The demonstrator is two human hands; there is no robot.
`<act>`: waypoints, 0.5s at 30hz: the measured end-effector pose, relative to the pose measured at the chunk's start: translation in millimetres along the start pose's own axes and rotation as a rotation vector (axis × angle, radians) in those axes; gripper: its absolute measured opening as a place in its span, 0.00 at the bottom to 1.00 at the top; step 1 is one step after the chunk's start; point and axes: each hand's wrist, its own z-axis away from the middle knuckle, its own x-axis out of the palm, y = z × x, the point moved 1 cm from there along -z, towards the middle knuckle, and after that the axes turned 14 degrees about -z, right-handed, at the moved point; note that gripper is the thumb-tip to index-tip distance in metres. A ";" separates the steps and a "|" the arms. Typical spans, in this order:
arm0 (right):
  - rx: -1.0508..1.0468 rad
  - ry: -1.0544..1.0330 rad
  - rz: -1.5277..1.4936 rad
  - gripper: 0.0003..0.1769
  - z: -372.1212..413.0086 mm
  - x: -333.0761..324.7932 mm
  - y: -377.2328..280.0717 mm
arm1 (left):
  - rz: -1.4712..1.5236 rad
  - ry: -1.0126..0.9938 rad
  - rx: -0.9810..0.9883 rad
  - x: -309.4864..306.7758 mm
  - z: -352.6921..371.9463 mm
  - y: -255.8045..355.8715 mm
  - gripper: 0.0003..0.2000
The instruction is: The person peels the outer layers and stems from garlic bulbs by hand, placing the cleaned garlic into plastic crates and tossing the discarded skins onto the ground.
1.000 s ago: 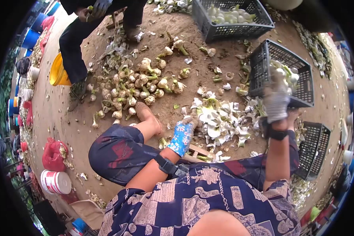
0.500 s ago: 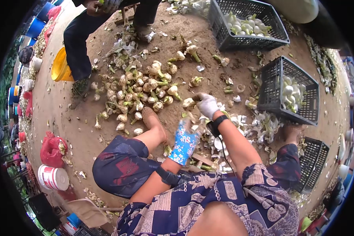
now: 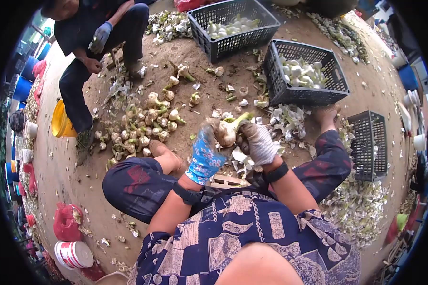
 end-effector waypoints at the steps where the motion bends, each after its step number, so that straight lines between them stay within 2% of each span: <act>1: -0.172 0.063 0.113 0.14 -1.7 3.0 14.2 | -0.135 0.086 0.195 1.4 2.0 4.6 0.37; 2: -0.076 0.131 -0.106 0.12 12.3 23.7 -4.2 | -0.178 -0.017 0.156 -3.5 2.5 10.0 0.37; 3: -0.090 0.131 -0.110 0.12 22.5 31.5 -17.9 | -0.177 -0.015 0.171 -6.1 0.4 12.9 0.37; 6: -0.028 0.056 0.089 0.13 27.7 23.9 -25.1 | -0.221 0.053 0.334 -14.3 -6.0 23.1 0.33; 7: -0.038 0.064 0.082 0.13 28.1 17.1 -25.7 | -0.217 0.048 0.347 -13.9 -6.2 23.9 0.33; 9: -0.079 -0.031 0.329 0.15 34.3 17.7 -32.1 | -0.237 0.072 0.363 -13.7 -3.8 24.8 0.32; 10: 0.047 -0.052 0.297 0.16 38.6 16.0 -38.3 | -0.196 0.080 0.371 -12.2 -4.7 24.6 0.32; 15: 0.098 -0.051 0.352 0.13 41.2 19.1 -45.8 | -0.185 0.109 0.380 -7.1 1.2 16.7 0.30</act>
